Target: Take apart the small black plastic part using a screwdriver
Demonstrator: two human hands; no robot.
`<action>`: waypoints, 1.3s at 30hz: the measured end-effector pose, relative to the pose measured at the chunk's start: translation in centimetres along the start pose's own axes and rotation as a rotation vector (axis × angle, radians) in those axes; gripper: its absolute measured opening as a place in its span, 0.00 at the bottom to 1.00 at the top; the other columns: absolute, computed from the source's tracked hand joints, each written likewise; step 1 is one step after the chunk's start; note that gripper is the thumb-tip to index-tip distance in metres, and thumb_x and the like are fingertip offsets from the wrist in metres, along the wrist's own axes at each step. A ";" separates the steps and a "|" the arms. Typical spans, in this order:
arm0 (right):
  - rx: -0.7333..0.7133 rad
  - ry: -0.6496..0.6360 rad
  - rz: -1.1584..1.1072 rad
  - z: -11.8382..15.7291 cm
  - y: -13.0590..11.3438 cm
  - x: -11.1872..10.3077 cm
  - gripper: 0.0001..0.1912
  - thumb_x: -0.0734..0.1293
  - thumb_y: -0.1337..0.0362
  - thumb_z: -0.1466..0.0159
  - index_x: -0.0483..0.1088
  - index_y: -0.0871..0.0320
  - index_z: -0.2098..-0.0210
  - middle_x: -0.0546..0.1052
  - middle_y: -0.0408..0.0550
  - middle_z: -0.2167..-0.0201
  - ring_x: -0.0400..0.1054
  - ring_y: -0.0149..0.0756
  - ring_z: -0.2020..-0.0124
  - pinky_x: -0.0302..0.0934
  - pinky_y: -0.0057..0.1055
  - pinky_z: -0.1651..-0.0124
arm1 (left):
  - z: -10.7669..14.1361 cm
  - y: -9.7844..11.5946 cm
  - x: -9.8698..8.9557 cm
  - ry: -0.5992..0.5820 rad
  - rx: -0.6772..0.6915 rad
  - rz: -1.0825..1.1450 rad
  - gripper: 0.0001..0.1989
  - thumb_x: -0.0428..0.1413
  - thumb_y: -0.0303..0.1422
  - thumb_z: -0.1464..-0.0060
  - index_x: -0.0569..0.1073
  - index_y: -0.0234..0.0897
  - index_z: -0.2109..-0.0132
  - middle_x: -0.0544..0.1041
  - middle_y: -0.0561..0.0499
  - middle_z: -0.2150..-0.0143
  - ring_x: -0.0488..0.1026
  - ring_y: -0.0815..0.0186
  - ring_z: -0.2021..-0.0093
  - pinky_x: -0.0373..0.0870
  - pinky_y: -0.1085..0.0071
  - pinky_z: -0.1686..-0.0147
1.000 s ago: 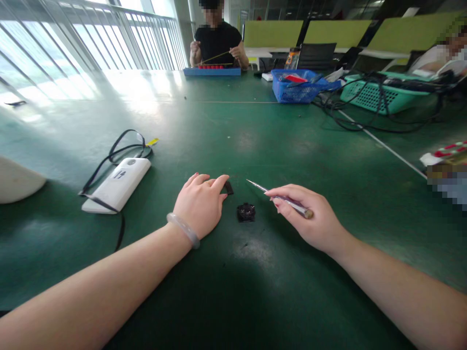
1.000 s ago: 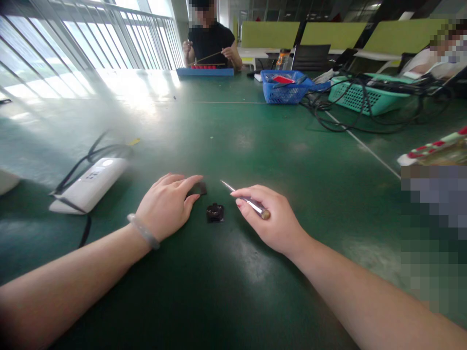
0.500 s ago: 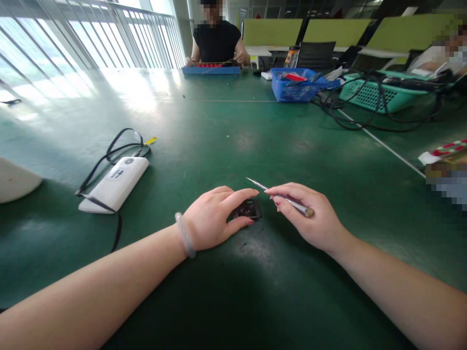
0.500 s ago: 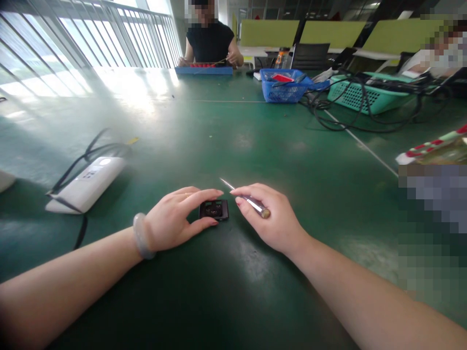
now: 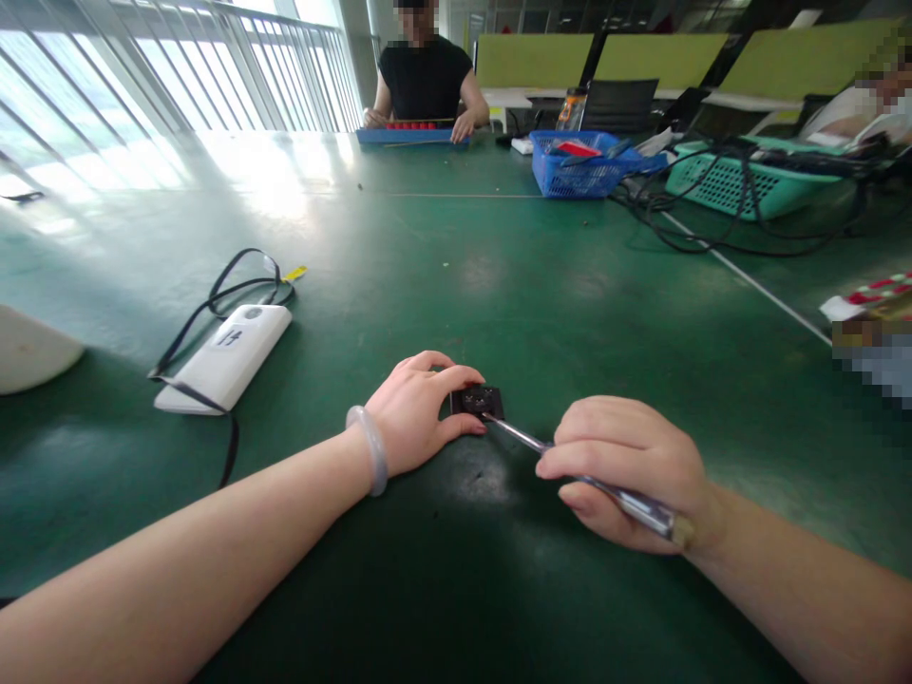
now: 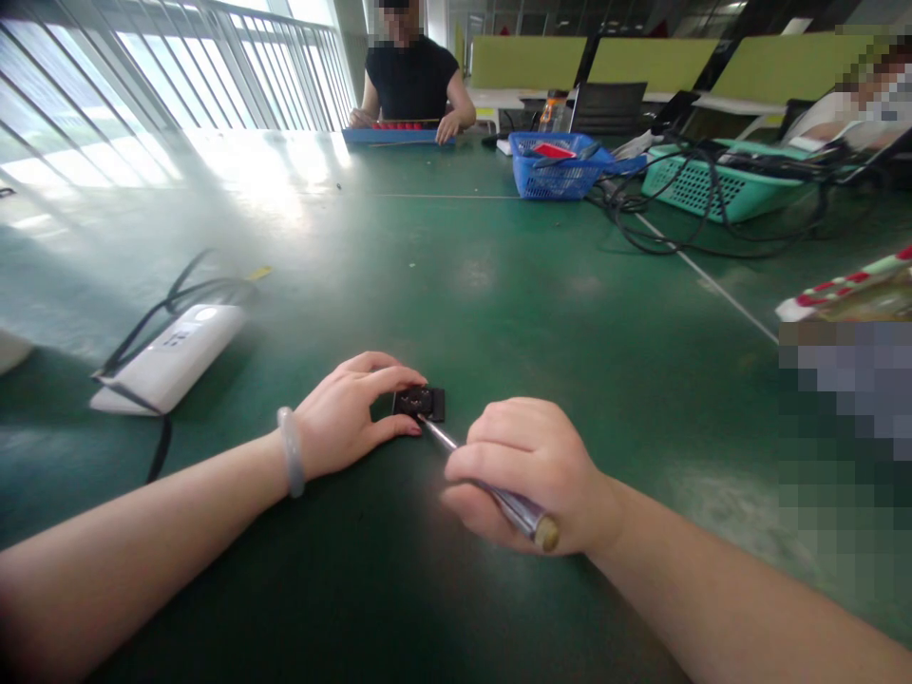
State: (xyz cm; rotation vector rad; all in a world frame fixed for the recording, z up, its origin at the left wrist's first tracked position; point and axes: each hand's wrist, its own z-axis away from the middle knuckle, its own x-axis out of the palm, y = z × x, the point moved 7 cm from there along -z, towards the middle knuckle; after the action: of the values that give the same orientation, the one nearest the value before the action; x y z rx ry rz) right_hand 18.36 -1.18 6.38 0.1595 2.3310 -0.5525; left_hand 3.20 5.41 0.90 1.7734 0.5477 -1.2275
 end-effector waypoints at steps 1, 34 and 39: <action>-0.024 -0.028 0.031 0.0 -0.2 0.3 0.07 0.64 0.64 0.38 0.73 0.60 0.68 0.74 0.48 0.77 0.67 0.33 0.75 0.60 0.31 0.72 | 0.0 0.0 0.0 -0.001 -0.002 -0.005 0.20 0.61 0.42 0.49 0.73 0.44 0.49 0.75 0.46 0.54 0.68 0.55 0.47 0.64 0.55 0.45; 0.318 0.130 -0.166 0.9 2.9 -0.3 0.11 0.61 0.71 0.37 0.73 0.58 0.72 0.73 0.43 0.79 0.67 0.29 0.78 0.59 0.28 0.74 | 0.1 0.2 -0.1 0.000 0.037 0.016 0.20 0.59 0.42 0.47 0.72 0.42 0.49 0.76 0.46 0.53 0.67 0.54 0.46 0.63 0.53 0.44; 0.302 0.183 -0.169 1.3 3.4 -0.7 0.12 0.60 0.69 0.36 0.72 0.57 0.72 0.72 0.44 0.78 0.66 0.30 0.77 0.58 0.29 0.74 | 0.2 0.5 0.0 -0.009 0.072 0.019 0.18 0.58 0.41 0.45 0.72 0.42 0.48 0.76 0.46 0.53 0.67 0.54 0.45 0.63 0.53 0.44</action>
State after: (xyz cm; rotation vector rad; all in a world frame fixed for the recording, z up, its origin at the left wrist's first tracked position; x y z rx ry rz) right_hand 20.62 1.37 4.86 0.1601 2.4395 -1.0119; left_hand 3.46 4.98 1.05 1.8280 0.4861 -1.2556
